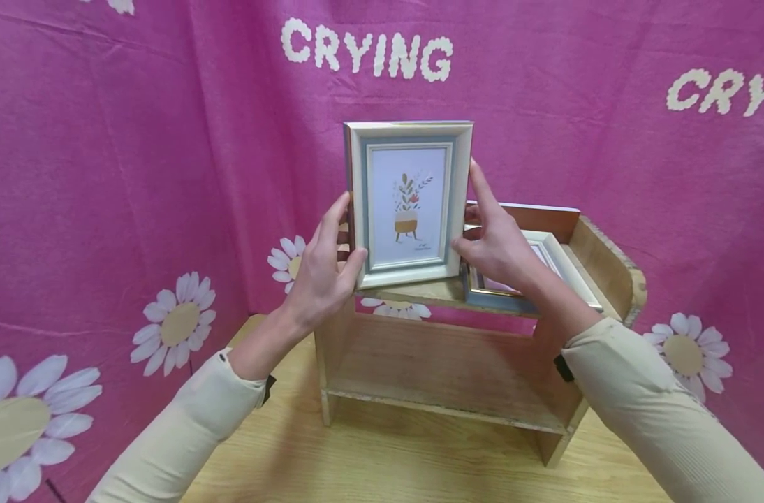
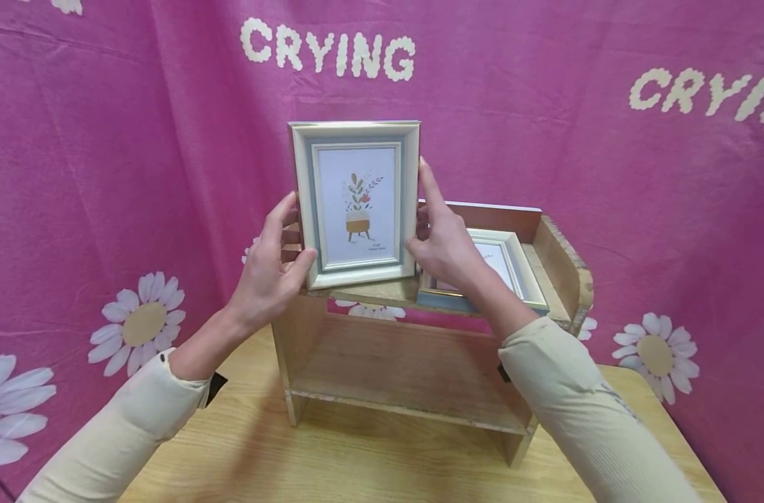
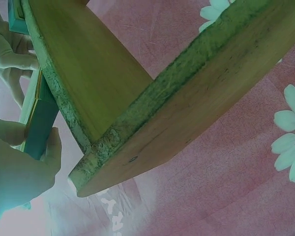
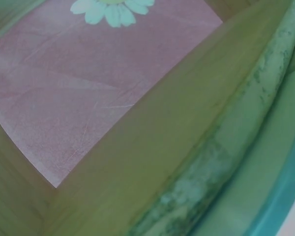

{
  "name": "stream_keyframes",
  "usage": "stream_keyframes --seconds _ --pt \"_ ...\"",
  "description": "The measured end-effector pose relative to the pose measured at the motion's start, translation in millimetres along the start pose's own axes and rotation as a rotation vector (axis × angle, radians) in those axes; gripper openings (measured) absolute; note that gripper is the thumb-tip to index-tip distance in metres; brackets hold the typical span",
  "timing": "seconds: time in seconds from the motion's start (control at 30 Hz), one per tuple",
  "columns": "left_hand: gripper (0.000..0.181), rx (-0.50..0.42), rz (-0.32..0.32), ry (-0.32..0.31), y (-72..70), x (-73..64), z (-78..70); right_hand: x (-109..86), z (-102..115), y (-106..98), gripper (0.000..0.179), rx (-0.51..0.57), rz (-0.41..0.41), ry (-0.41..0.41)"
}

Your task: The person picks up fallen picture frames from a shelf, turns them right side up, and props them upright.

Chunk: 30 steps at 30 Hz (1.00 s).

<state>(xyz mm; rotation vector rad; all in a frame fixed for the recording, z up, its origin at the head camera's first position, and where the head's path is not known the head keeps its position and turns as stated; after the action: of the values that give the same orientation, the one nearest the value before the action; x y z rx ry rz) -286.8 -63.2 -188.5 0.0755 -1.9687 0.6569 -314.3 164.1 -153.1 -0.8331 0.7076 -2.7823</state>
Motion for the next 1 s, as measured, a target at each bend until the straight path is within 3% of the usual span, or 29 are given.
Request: stream_keyframes --seconds 0.43,0.7,1.0 --pt "0.071 0.026 -0.057 0.069 -0.4 -4.0 -5.3 14.2 -4 5 0.107 0.011 -0.004 -0.011" --pt "0.071 0.043 -0.087 0.061 2.4 -9.8 -13.9 23.5 -7 9 0.108 0.044 -0.003 -0.047" --pt "0.070 0.017 -0.131 0.084 6.8 -10.9 -14.1 33.6 -6 14 0.109 0.045 0.010 -0.026"
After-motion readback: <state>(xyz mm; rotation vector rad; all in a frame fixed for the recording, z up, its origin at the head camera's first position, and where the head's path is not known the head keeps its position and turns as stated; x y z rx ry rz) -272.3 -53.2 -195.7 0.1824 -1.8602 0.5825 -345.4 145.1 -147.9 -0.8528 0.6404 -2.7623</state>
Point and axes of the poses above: each hand's wrist, its own x-axis towards the middle knuckle, its own y-axis out of the palm, z = x × y, the point moved 5 cm from there along x, towards the middle knuckle, and after that the axes turned 8 degrees about x, right-handed, at the moved point
